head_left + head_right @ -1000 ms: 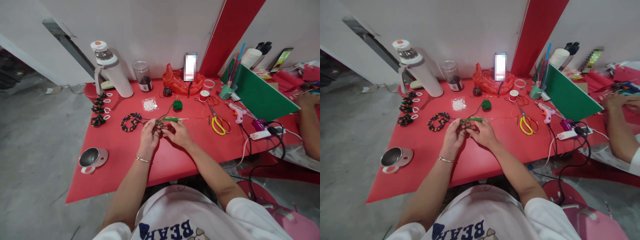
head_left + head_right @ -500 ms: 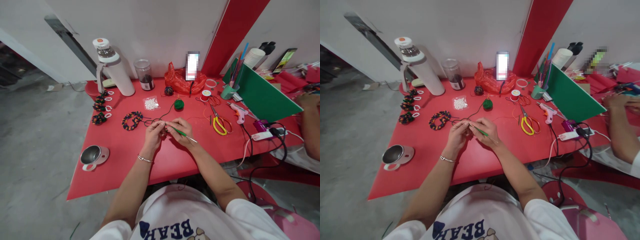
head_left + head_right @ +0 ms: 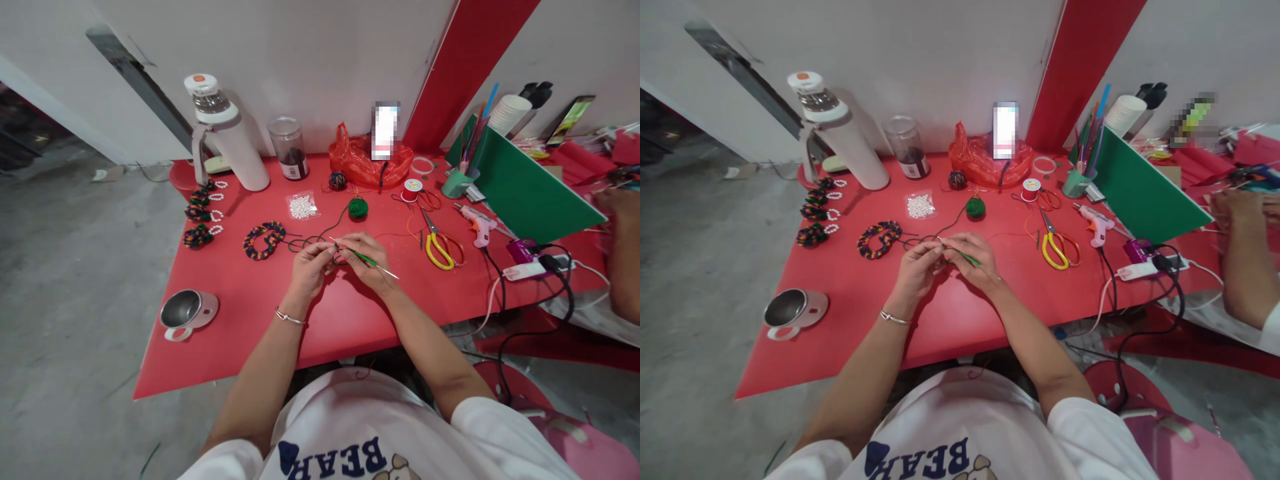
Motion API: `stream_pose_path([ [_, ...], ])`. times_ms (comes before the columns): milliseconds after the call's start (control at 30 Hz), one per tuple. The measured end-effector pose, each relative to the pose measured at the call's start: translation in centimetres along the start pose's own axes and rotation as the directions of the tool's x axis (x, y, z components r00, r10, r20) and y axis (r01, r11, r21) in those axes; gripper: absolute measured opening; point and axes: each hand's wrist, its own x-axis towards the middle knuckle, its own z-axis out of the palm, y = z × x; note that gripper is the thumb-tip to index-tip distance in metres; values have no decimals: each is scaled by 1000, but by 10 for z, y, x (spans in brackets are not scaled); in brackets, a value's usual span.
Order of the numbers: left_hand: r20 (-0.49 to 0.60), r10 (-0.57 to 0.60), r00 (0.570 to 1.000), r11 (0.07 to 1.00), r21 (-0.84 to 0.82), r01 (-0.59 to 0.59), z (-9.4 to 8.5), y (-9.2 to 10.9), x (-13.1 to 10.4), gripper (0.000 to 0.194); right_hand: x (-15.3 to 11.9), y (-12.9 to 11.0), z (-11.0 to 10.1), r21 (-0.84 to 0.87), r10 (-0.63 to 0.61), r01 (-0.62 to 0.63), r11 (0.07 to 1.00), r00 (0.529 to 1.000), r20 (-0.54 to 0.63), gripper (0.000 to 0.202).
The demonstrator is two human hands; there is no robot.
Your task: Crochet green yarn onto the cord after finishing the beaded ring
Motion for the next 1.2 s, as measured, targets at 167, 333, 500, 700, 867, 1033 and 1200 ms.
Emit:
stream_pose_path([
  [167, 19, 10, 1000, 1000, 15, -10, -1, -3, 0, 40, 2, 7, 2, 177, 127, -127, 976, 992, 7, 34],
  [333, 3, 125, 992, 982, 141, -124, -1, -4, 0, 35, 0, 11, 8, 283, 349, -361, 889, 932, 94, 47],
  [500, 45, 221, 974, 946, 233, -226, 1, -6, -1, 33, -2, 8, 10, 357, 518, -527, 771, 846, 128, 61],
  [700, 28, 168, 985, 978, 123, -170, 5, -10, -1, 40, -2, 5, 10, 308, 444, -471, 827, 882, 156, 61],
  [867, 38, 129, 991, 974, 182, -134, 4, -8, -1, 27, -2, 5, 8, 250, 348, -356, 900, 934, 77, 52],
  [1033, 70, -57, 996, 994, -86, 63, 3, -6, -1, 37, 1, 6, 2, 205, 298, -296, 933, 954, 20, 48],
  [1200, 96, -155, 983, 985, -59, 161, 2, -2, -2, 40, 0, 5, 3, 271, 484, -502, 821, 865, 135, 63],
])
